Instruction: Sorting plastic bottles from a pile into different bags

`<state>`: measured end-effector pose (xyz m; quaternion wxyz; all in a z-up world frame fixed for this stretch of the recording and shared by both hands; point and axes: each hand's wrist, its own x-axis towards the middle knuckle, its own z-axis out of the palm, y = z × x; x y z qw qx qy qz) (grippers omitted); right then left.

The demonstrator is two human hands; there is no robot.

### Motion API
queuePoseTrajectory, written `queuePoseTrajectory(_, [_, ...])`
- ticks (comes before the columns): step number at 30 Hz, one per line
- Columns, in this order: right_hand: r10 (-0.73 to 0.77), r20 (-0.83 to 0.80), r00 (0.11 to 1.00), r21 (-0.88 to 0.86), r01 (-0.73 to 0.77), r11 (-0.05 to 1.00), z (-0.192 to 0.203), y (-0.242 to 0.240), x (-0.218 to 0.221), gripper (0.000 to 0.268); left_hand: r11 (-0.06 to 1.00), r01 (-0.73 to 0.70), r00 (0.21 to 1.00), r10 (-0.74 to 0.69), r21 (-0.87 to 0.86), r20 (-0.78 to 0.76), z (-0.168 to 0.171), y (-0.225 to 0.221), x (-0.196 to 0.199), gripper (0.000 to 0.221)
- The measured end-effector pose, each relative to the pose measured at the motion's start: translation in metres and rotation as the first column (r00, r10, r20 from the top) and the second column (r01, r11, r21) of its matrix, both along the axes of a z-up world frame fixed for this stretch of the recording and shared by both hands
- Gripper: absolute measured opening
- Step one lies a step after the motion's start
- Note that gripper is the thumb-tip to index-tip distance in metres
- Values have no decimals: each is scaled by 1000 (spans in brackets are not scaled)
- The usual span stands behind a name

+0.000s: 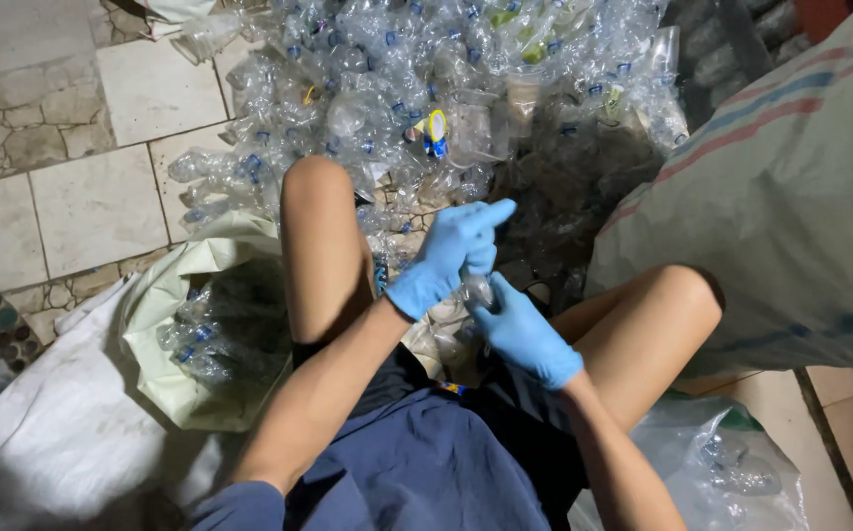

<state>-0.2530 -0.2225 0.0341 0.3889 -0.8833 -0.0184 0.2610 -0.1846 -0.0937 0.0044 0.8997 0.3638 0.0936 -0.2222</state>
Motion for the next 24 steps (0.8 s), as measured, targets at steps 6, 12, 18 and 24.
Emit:
queuePoseTrajectory(6, [316,613,724,-637,216,740,-203,7,14,47,769,-269,778,528,579,-340,-134,-18,37,32])
queuePoseTrajectory(12, [149,347,926,-537,66,841,-229,18,20,16,457,-168,402,841,873,-363,-237,-27,48,35])
queuePoseTrajectory(18, [-81,153,985,-234,116,965,-207,-15,46,36,823,-326,825,488,466,-285,-100,-29,46,36])
queuePoseTrajectory(24, [-160,-434,887,506,387,771,-45,-37,26,23,958,-172,985,168,-230,-37,-31,-34,25,27])
